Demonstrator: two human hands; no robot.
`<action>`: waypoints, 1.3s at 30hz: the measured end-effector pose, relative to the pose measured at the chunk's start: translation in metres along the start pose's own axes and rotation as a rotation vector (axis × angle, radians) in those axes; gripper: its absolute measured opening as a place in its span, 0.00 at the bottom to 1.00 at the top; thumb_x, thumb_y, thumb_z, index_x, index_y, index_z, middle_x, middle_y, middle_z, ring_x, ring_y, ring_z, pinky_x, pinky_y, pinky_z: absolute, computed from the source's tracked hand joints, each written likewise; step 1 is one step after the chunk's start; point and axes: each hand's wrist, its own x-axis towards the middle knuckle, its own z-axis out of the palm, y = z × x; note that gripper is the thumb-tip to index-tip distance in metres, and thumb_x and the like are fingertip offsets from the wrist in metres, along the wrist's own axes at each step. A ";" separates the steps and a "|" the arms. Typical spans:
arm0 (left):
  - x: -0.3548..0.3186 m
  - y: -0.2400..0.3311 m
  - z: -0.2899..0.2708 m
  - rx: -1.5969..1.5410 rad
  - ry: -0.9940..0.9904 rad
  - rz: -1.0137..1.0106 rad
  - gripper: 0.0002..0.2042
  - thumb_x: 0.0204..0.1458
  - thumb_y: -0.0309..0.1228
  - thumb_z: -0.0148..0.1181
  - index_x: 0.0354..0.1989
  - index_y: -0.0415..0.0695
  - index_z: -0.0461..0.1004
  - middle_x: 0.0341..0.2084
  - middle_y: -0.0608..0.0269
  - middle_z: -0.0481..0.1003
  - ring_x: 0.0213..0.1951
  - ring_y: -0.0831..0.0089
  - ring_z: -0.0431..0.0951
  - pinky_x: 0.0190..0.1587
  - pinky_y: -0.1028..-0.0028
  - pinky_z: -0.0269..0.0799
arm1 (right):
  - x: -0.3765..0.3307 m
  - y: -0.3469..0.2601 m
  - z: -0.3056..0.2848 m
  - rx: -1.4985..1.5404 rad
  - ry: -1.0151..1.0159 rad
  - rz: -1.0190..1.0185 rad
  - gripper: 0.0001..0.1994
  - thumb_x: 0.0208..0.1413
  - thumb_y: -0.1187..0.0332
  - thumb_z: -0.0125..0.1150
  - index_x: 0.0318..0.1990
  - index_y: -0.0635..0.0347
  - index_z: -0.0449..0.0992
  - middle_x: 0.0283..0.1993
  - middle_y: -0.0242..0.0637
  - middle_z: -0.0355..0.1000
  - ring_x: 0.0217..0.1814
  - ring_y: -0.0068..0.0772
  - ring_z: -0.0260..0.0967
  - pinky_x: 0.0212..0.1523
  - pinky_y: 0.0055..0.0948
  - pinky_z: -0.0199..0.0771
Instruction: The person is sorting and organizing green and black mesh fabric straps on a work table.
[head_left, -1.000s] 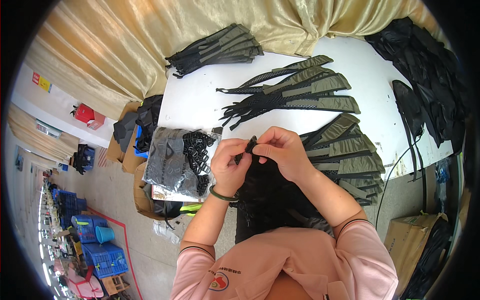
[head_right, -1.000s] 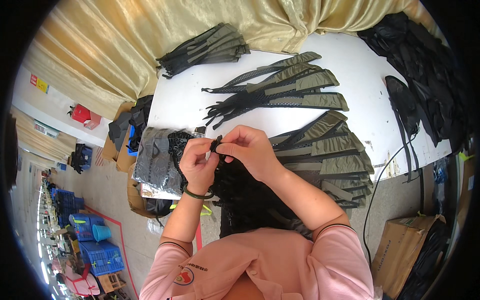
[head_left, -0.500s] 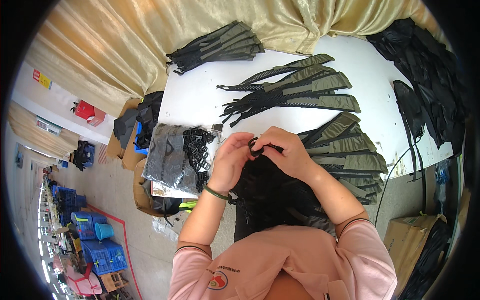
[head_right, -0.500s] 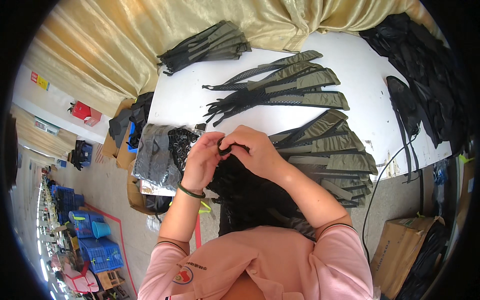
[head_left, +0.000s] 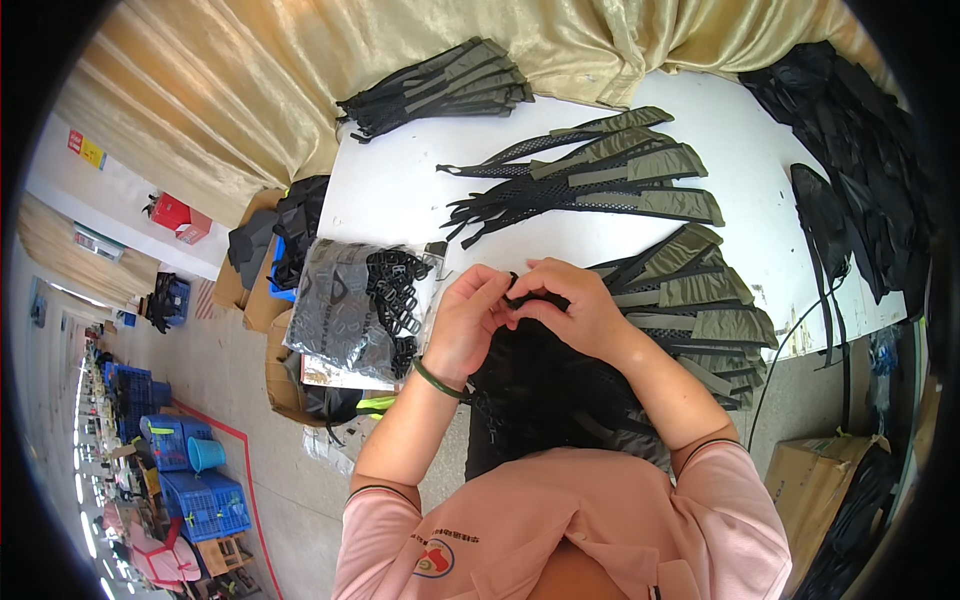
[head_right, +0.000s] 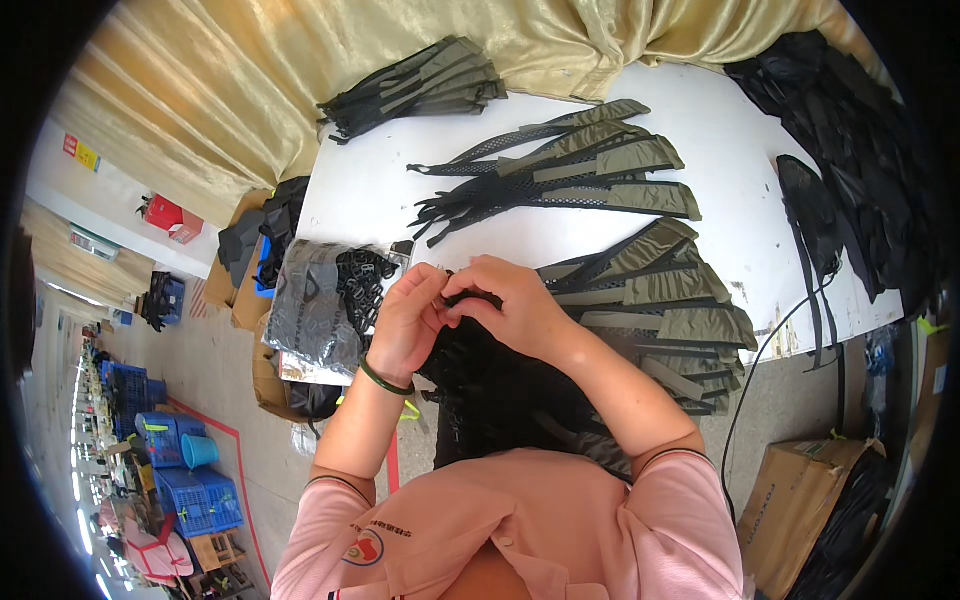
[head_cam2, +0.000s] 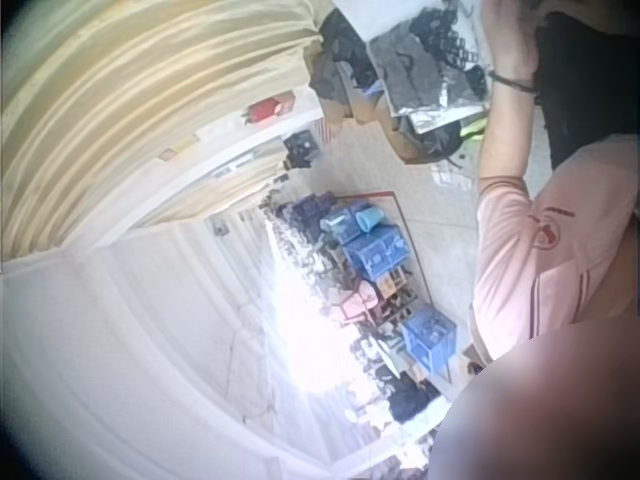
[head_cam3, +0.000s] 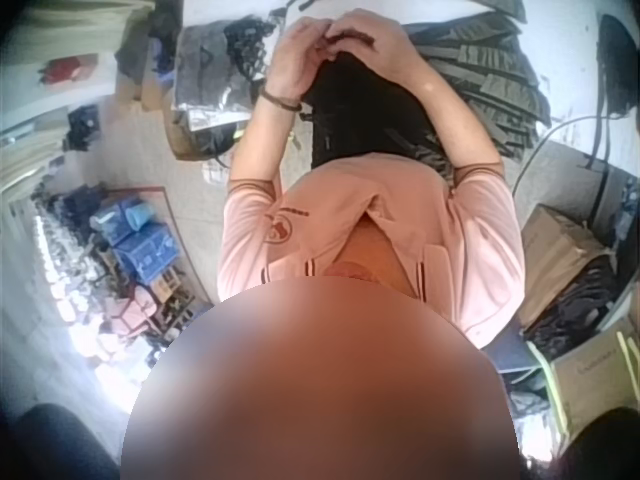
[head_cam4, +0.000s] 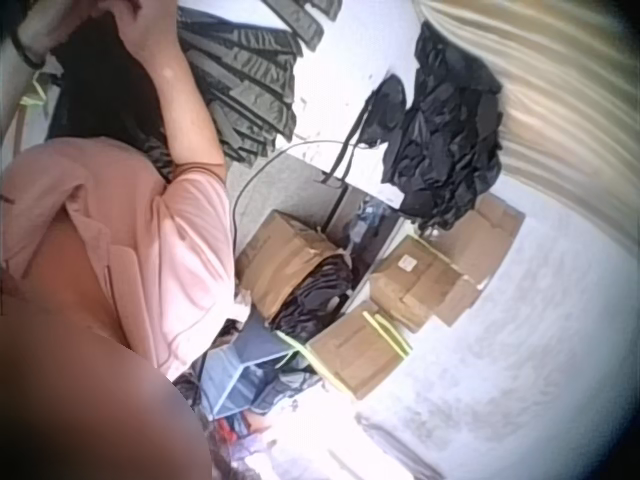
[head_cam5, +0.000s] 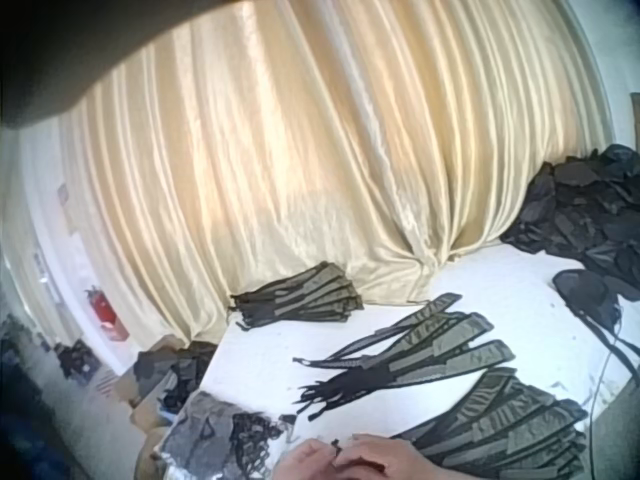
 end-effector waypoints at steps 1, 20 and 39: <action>0.000 0.000 0.000 0.000 0.002 0.001 0.04 0.57 0.29 0.54 0.33 0.42 0.70 0.27 0.64 0.74 0.25 0.78 0.73 0.27 0.78 0.69 | -0.001 0.002 0.000 0.015 -0.015 0.026 0.10 0.42 0.80 0.64 0.35 0.59 0.75 0.32 0.35 0.70 0.32 0.33 0.67 0.39 0.28 0.68; 0.000 -0.013 0.006 0.526 0.054 0.334 0.05 0.54 0.22 0.57 0.36 0.38 0.68 0.27 0.66 0.73 0.30 0.82 0.72 0.34 0.83 0.69 | -0.008 0.012 0.004 0.536 0.059 0.579 0.12 0.44 0.80 0.66 0.28 0.57 0.66 0.26 0.25 0.66 0.28 0.11 0.62 0.29 0.12 0.62; 0.002 -0.026 -0.004 0.746 -0.203 0.496 0.15 0.43 0.09 0.57 0.37 0.41 0.69 0.37 0.64 0.65 0.43 0.74 0.67 0.44 0.78 0.66 | 0.000 0.011 -0.015 0.371 -0.048 0.612 0.08 0.57 0.68 0.55 0.37 0.64 0.74 0.29 0.30 0.71 0.28 0.18 0.66 0.28 0.21 0.69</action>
